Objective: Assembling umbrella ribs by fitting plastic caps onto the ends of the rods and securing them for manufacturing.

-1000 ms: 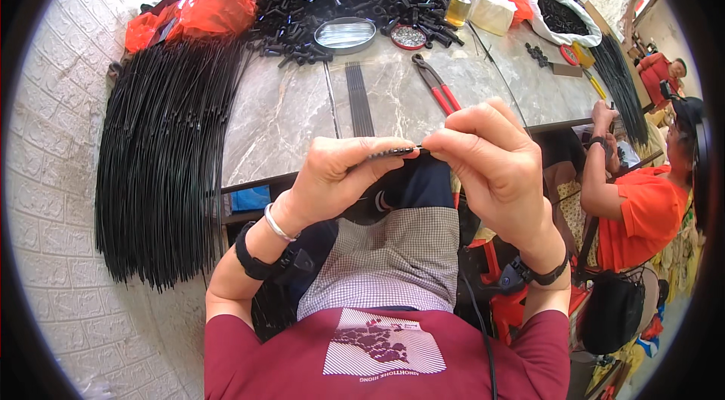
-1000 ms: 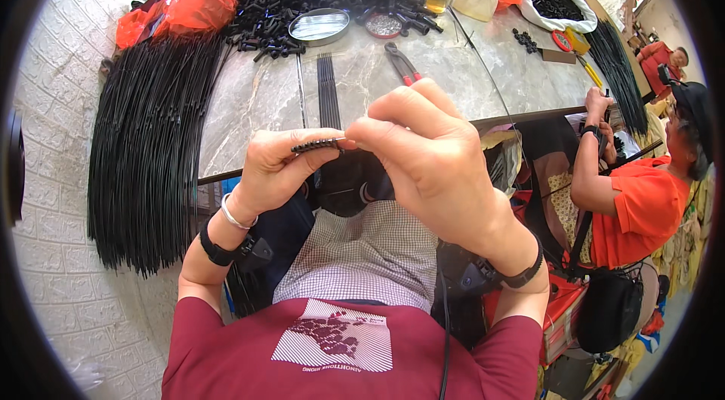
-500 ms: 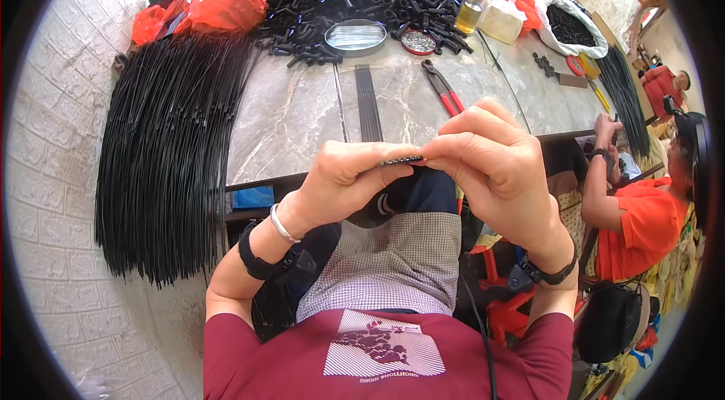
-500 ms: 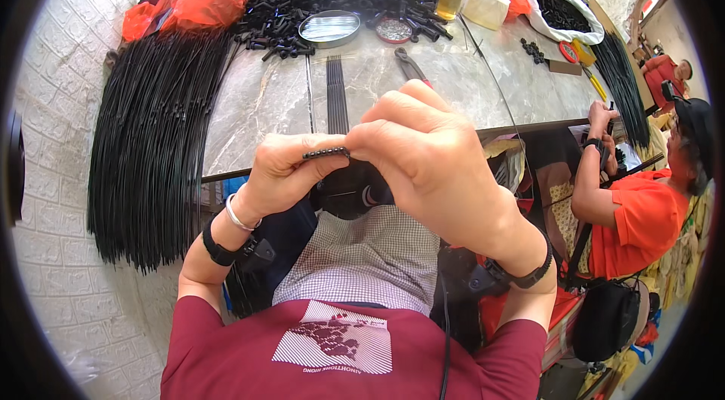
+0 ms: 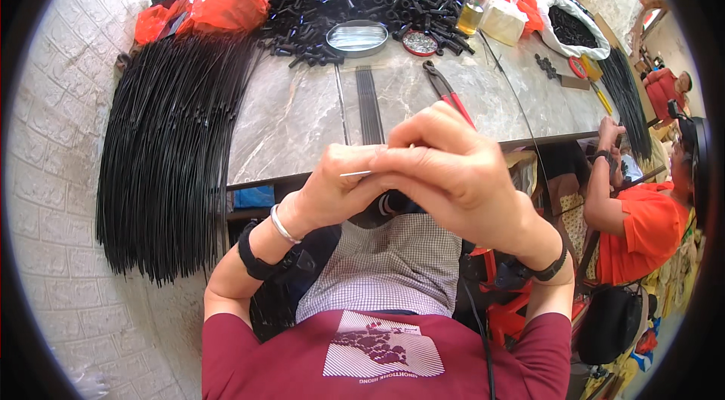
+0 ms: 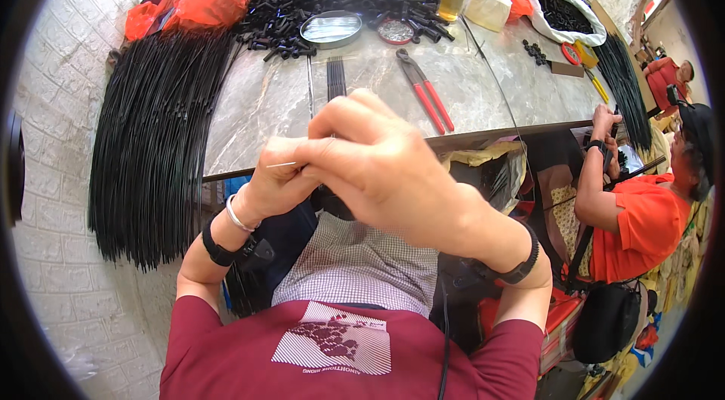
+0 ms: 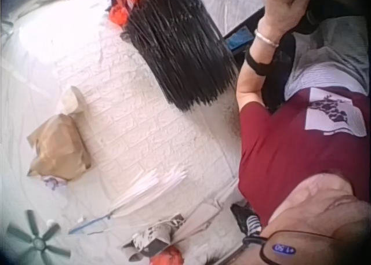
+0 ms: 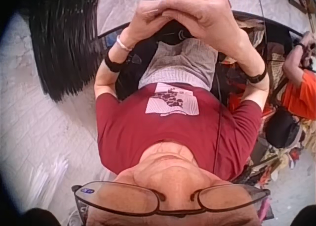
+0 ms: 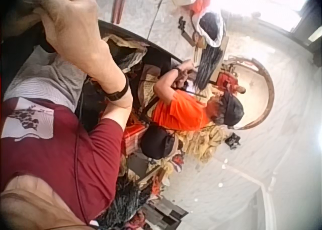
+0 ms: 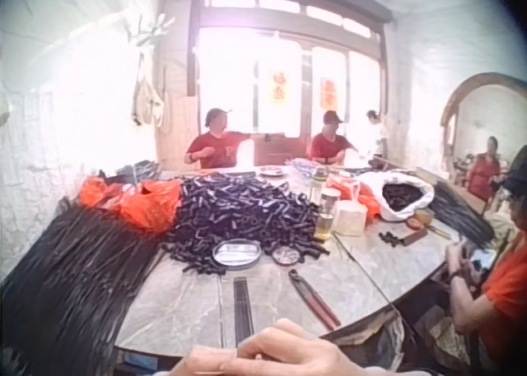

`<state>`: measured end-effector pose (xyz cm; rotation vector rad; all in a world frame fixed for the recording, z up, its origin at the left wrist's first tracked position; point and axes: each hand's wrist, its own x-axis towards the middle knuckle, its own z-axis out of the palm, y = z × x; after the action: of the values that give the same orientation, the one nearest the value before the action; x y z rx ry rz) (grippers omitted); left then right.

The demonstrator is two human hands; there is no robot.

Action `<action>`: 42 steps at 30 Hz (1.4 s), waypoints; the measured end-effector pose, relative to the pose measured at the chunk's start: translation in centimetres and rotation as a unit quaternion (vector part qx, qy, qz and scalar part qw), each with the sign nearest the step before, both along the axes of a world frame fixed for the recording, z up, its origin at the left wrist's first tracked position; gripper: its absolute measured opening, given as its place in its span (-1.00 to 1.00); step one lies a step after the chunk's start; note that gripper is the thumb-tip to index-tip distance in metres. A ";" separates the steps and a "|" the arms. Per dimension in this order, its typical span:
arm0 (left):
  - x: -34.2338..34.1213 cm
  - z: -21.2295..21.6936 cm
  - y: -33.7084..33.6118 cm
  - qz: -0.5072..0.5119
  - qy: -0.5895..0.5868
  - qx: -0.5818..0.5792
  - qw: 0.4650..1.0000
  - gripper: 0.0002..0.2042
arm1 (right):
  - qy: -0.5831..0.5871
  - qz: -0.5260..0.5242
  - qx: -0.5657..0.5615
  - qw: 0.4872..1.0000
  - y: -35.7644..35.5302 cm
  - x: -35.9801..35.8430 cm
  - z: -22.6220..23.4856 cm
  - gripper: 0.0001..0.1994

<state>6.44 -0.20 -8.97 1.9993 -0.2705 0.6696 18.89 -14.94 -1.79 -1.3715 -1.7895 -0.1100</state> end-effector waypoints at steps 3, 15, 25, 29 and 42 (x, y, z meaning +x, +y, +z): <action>-0.2 -0.8 -0.1 -0.003 -0.007 -0.008 1.000 -0.81 | -0.003 0.002 -0.004 1.000 -0.1 -0.8 -0.2 -0.67; 3.2 -6.5 2.1 -0.101 0.198 0.175 0.959 -0.48 | 0.044 0.000 0.016 0.999 -0.1 -1.1 -1.7 -0.72; 5.0 -7.7 2.6 0.055 0.122 0.292 0.947 -0.60 | 0.050 -0.049 0.073 0.995 -1.1 4.3 -1.1 -0.77; 5.6 -8.9 3.1 0.018 0.145 0.421 0.895 -0.60 | 0.264 -0.249 -0.120 0.924 -10.5 12.0 -8.1 -0.79; 5.6 -9.1 2.3 0.011 0.143 0.438 0.887 -0.64 | 0.726 -0.213 -0.410 0.509 -25.5 -1.2 -32.1 -0.60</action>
<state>12.03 2.10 -18.10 2.9323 -0.4198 0.2480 17.72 -40.47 -33.93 -1.5442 0.1079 1.3980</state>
